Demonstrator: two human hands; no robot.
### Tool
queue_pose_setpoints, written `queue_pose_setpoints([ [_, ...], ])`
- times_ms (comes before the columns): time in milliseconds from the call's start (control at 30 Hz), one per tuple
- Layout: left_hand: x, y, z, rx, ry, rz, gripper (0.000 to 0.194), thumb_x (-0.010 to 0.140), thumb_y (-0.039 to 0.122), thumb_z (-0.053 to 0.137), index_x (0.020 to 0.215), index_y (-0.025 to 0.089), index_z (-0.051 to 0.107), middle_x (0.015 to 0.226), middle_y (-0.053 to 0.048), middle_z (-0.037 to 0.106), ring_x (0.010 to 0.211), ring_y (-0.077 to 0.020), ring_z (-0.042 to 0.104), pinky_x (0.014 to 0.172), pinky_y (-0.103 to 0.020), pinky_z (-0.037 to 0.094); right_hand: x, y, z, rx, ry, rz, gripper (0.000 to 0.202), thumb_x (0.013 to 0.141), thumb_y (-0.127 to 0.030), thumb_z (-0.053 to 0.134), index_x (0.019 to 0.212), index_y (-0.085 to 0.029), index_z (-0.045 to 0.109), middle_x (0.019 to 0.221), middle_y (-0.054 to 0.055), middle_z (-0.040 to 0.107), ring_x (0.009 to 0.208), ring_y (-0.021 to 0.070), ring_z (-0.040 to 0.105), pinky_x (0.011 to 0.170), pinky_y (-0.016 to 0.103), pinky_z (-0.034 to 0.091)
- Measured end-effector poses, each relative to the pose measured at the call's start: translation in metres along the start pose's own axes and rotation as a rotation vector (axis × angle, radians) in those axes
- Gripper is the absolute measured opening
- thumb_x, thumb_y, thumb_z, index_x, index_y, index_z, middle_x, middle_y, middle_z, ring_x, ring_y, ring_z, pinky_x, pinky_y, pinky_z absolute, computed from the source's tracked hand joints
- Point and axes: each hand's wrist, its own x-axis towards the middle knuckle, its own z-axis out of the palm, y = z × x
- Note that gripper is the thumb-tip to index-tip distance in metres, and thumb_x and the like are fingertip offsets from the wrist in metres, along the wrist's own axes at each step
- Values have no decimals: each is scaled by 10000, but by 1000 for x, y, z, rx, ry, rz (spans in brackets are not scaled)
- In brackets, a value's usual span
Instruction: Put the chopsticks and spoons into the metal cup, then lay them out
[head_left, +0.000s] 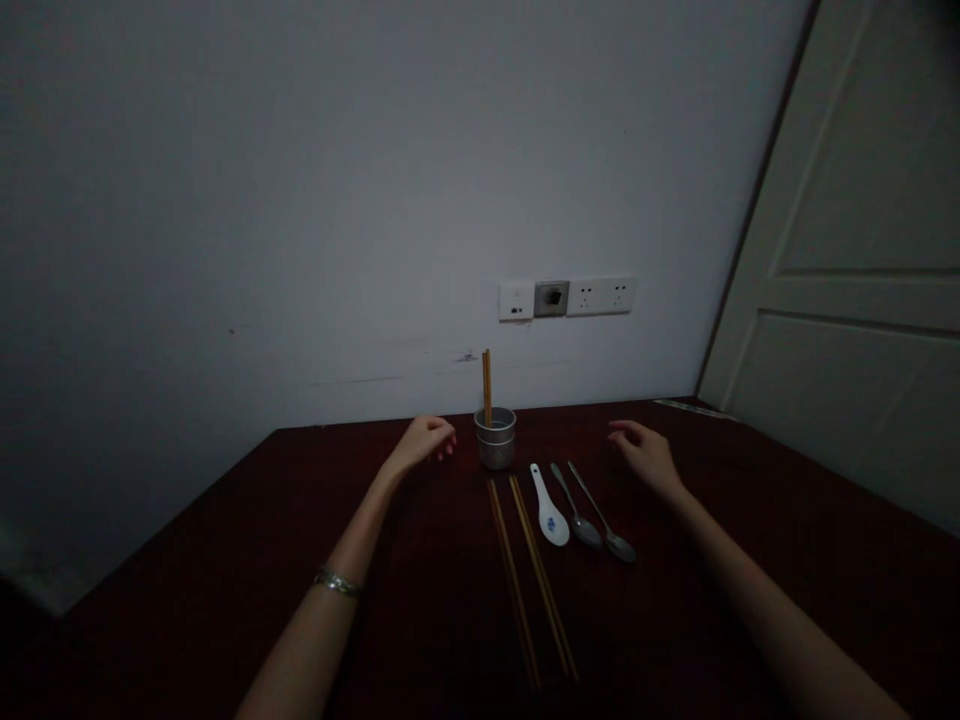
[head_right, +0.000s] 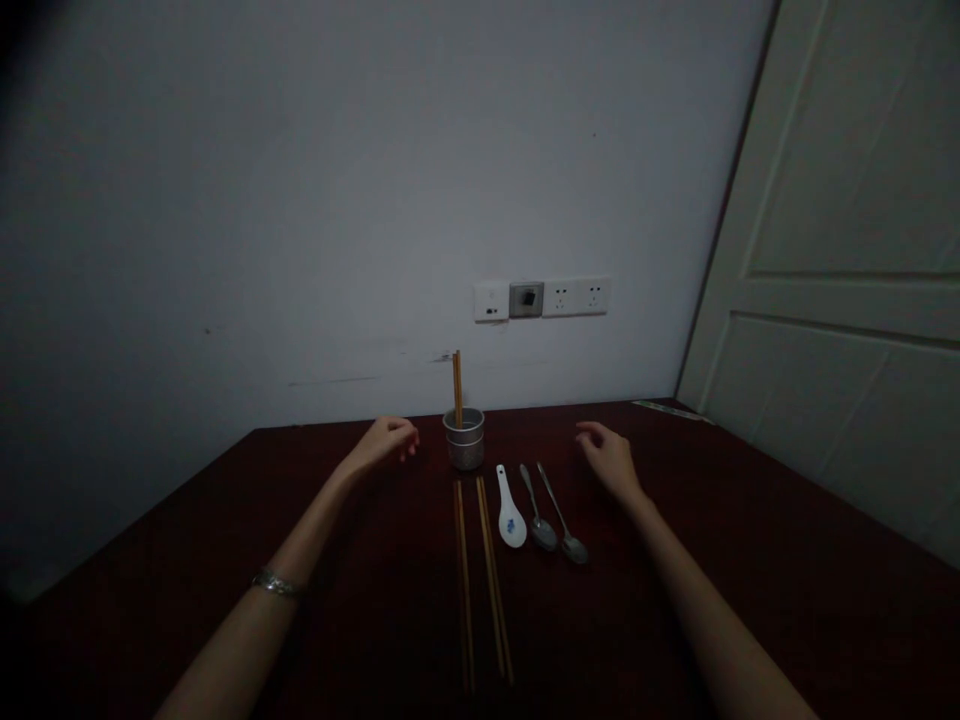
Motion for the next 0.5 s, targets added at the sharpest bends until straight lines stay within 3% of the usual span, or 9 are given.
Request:
queue_pose_setpoints([
  [100, -1, -1, 7, 201, -76, -24, 159, 625, 219, 485, 529, 146, 588, 456, -5, 547, 376, -87, 460, 378, -179, 308, -4, 27, 1, -155, -63, -62, 316, 722, -312, 474, 959, -184, 640, 848, 76, 677, 776, 206, 624, 754, 340, 462],
  [200, 0, -5, 13, 291, -90, -60, 150, 621, 203, 499, 525, 150, 603, 458, -13, 566, 376, -94, 472, 386, -184, 316, -9, 42, 3, -164, -69, -11, 300, 711, -314, 482, 926, -190, 649, 819, 69, 679, 723, 203, 628, 724, 339, 478],
  [367, -1, -9, 26, 379, -160, -104, 169, 636, 220, 499, 522, 152, 603, 475, -25, 584, 359, -104, 484, 382, -193, 327, -9, 55, 7, 135, 0, 232, 307, 691, -260, 479, 929, -122, 614, 747, 101, 667, 621, 188, 636, 565, 309, 522],
  [500, -6, -12, 46, 428, -216, -163, 144, 631, 212, 496, 517, 174, 575, 492, -27, 595, 370, -123, 507, 377, -205, 338, -7, 60, 6, 188, -6, 285, 237, 680, -233, 491, 863, -149, 616, 737, 106, 664, 601, 179, 633, 535, 287, 523],
])
